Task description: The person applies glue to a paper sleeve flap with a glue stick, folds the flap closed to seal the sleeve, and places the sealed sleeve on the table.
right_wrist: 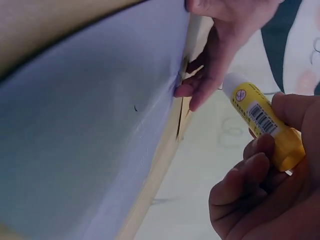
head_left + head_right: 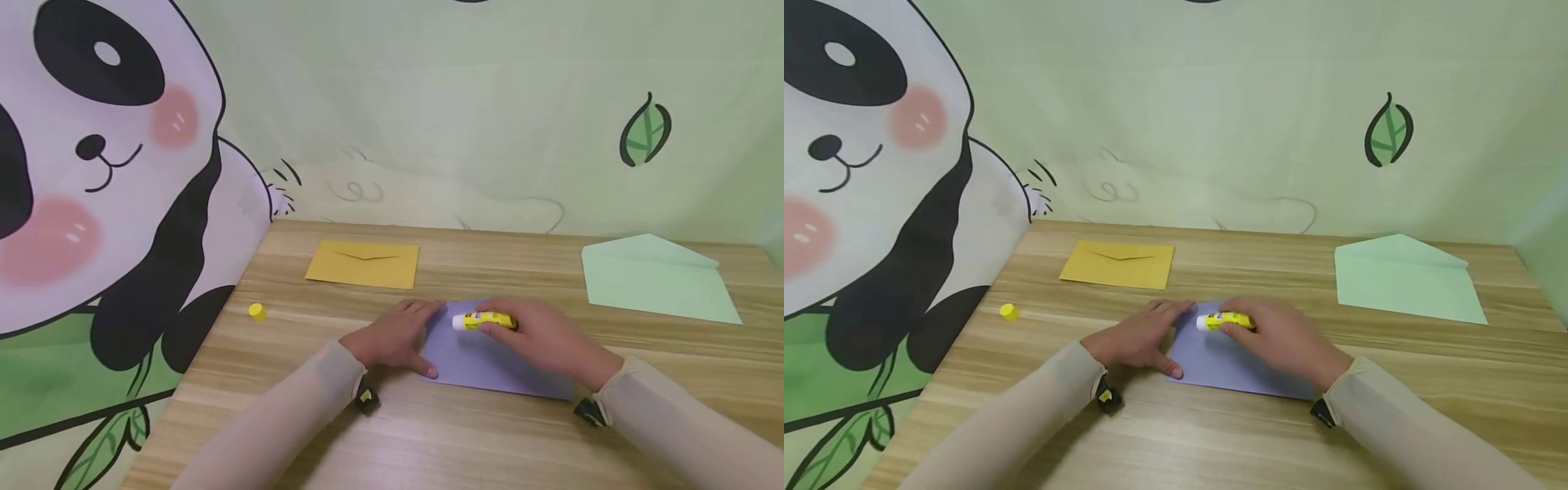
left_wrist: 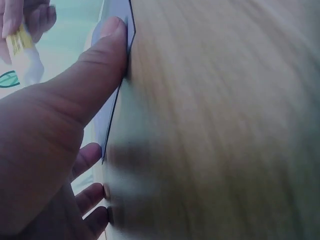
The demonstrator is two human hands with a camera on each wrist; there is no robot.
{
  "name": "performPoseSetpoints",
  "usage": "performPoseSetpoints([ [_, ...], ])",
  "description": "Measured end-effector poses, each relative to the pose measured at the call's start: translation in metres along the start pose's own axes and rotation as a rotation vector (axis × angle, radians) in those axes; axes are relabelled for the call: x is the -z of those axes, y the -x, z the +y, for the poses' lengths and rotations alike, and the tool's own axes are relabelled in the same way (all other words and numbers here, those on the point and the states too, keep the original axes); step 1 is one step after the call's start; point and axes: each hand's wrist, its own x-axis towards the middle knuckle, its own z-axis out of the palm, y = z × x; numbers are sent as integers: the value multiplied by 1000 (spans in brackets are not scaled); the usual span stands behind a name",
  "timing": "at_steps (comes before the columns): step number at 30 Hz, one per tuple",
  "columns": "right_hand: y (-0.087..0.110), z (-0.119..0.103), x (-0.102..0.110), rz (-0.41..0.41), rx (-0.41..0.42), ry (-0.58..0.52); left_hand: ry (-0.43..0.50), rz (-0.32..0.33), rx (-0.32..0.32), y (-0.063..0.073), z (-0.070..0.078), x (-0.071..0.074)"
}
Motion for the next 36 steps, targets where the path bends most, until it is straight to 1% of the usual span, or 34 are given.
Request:
performPoseSetpoints([
  [5, -22, -3, -11, -21, 22, 85, 10, -8, 12, -1, 0, 0],
  [8, -34, -3, -18, -39, 22, 84, 16, -9, 16, 0, -1, 0],
  [13, -49, -4, -29, -43, 18, 77, 24, -20, 30, 2, -2, 0],
  [21, -62, -6, -36, -58, 17, 77, 42, -3, 15, 1, -3, -2],
  [25, -68, -5, -37, -73, 3, 123, 54, -4, 10, 1, -1, -2],
  [30, -75, -6, -39, -69, -16, 177, 23, 2, -2, -1, -1, -2],
  [36, -78, -6, -43, -57, 19, 172, 21, 14, 15, -1, -1, -1],
])
